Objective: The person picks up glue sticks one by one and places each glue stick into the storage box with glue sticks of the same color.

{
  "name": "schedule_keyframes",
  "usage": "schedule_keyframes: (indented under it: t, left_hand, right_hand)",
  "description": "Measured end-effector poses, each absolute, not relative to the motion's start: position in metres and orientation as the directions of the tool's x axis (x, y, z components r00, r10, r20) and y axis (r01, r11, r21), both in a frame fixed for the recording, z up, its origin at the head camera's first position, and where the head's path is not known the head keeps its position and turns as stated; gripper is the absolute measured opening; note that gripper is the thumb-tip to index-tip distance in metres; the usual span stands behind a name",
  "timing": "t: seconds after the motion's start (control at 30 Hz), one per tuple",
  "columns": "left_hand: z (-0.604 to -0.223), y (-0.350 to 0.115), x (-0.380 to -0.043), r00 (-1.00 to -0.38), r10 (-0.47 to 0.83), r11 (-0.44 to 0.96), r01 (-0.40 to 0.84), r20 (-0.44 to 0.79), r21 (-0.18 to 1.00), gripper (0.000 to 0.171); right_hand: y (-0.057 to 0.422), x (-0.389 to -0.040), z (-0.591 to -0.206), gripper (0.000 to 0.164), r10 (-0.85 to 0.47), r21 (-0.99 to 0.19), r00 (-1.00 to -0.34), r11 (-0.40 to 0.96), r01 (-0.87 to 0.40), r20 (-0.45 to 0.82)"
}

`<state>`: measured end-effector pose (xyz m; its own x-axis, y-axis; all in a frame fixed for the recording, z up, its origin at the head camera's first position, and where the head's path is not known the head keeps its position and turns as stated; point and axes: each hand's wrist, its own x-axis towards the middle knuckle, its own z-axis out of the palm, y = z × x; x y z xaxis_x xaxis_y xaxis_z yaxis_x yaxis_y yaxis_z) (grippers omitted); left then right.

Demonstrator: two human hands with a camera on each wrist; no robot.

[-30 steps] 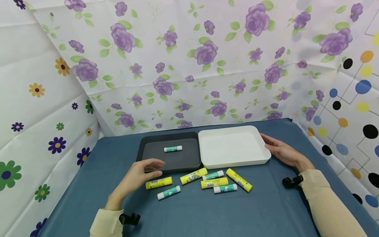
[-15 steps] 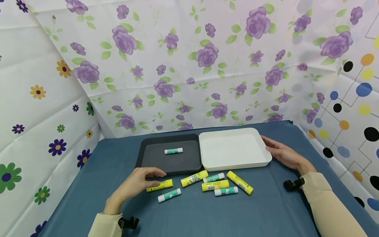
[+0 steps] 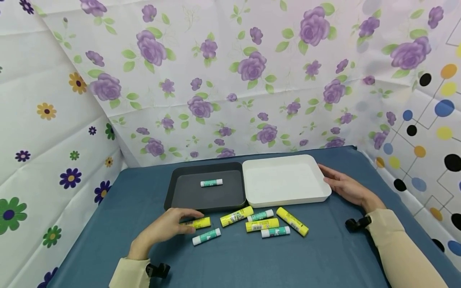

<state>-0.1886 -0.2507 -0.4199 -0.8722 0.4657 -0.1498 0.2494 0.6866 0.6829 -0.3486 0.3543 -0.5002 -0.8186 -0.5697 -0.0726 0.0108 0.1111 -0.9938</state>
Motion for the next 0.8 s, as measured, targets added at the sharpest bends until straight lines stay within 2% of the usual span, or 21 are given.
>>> schedule_keyframes:
  t: [0.27, 0.8]
  left_hand:
    - [-0.4253, -0.2483, -0.1888, -0.876, 0.444, 0.718, 0.222, -0.189, 0.659, 0.04]
    - [-0.4305, -0.2456, -0.1885, -0.899, 0.429, 0.753, 0.299, -0.093, 0.586, 0.045]
  right_hand:
    - [0.3545, -0.3489, -0.5014, 0.07, -0.57, -0.994, -0.819, 0.112, 0.01, -0.072]
    - [0.3535, -0.3488, -0.4996, 0.071, -0.565, -0.995, -0.823, 0.099, 0.012, -0.066]
